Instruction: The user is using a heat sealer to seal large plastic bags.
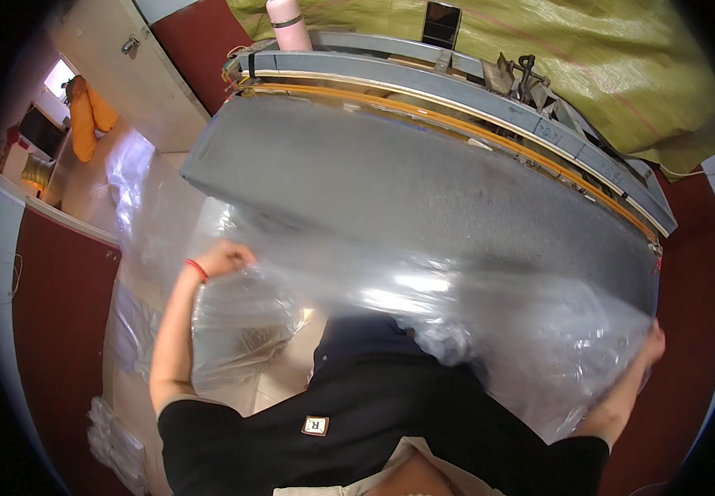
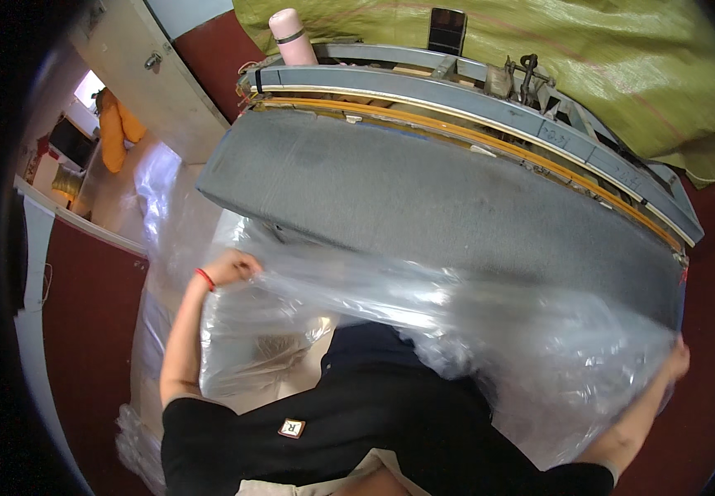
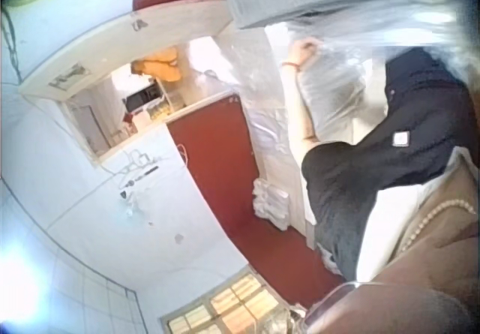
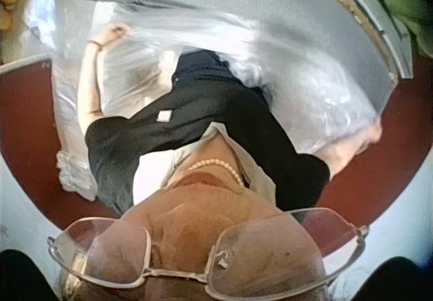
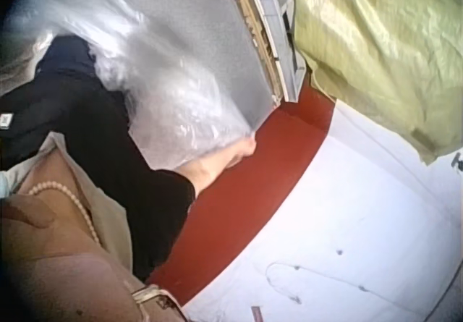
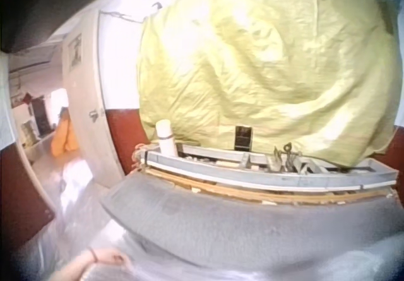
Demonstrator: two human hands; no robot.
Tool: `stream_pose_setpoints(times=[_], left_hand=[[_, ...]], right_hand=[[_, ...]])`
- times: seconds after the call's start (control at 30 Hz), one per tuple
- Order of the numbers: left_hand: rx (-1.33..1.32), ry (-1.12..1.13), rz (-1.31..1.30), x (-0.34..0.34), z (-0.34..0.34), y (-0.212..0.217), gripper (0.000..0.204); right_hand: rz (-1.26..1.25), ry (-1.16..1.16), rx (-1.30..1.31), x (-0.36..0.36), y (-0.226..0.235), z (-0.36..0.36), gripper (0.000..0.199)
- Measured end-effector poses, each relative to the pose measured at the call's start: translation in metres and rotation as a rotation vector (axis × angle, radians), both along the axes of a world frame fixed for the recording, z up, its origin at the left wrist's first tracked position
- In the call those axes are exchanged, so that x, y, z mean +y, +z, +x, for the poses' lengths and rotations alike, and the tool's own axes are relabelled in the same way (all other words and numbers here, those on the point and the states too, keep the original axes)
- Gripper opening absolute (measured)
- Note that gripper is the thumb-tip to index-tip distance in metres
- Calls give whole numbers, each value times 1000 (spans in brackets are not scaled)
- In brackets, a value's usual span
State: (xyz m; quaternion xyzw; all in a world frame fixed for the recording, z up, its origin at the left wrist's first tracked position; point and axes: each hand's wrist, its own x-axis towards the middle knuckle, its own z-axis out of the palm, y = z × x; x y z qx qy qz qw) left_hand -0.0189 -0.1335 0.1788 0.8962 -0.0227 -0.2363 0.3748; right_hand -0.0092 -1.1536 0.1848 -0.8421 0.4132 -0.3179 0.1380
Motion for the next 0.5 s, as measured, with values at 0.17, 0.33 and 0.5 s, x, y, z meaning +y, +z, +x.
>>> stream_pose_setpoints(times=[0.17,0.33,0.5], left_hand=[[-568,305,465,117,43,85,13],[-193,78,-54,-34,78,142,12],[43,-508,380,-105,-50,-17,39]], right_hand=[[-90,-300,130,-34,22,-76,56],[-7,-342,93,-55,7,-88,57],[11,-268,86,-79,-2,-80,57]])
